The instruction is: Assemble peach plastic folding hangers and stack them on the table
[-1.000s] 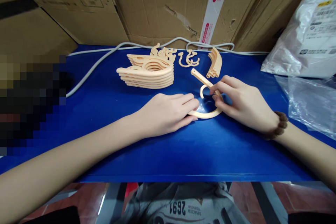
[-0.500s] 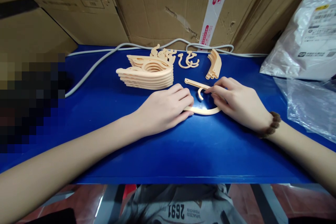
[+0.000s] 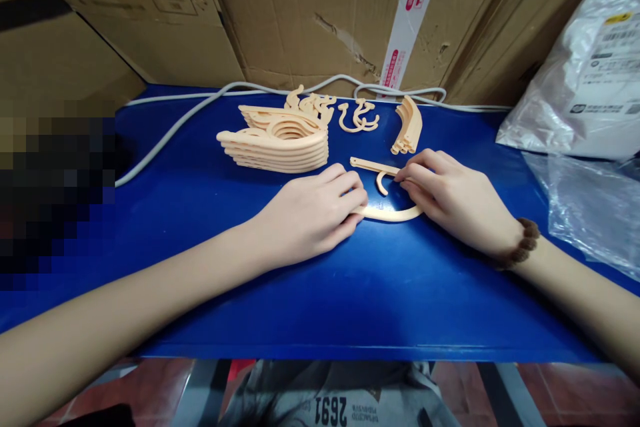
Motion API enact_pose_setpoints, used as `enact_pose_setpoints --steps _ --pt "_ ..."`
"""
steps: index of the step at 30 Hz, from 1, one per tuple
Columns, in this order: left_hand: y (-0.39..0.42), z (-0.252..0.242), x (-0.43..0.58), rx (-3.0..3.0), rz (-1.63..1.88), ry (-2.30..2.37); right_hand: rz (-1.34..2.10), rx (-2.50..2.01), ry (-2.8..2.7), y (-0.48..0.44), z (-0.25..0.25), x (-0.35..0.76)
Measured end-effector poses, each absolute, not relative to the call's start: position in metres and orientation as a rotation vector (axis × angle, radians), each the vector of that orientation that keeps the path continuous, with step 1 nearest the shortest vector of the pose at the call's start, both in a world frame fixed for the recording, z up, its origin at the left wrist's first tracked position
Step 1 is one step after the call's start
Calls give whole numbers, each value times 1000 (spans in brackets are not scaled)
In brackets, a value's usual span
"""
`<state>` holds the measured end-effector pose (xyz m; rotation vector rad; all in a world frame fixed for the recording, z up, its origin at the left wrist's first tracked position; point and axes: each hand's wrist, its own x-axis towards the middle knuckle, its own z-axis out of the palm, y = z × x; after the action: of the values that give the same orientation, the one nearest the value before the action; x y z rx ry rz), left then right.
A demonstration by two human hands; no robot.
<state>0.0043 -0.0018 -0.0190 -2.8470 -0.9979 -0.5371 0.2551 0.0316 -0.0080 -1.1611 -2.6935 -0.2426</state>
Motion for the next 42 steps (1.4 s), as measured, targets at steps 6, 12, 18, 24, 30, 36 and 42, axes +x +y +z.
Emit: enact_pose_setpoints --steps 6,12,18,24,30,36,42 --pt "5 14 -5 -2693 -674 -1266 -352 -1105 -2674 29 -5 254" --pt "58 65 -35 -2329 -617 -1796 -340 -834 -2676 13 -3 243" --pt "148 41 -73 -2358 -355 -2145 -317 -723 -2789 10 -10 235" --pt "187 13 -80 -2407 -414 -2424 -304 -635 -2815 13 -9 238" --pt "188 11 -69 -2448 -525 -2559 -361 -548 -2826 6 -9 238" --pt "182 21 -62 -2419 -644 -2581 -365 -556 -2825 4 -10 238" --pt "163 50 -57 -2303 -805 -2224 -185 -558 -2851 3 -8 238"
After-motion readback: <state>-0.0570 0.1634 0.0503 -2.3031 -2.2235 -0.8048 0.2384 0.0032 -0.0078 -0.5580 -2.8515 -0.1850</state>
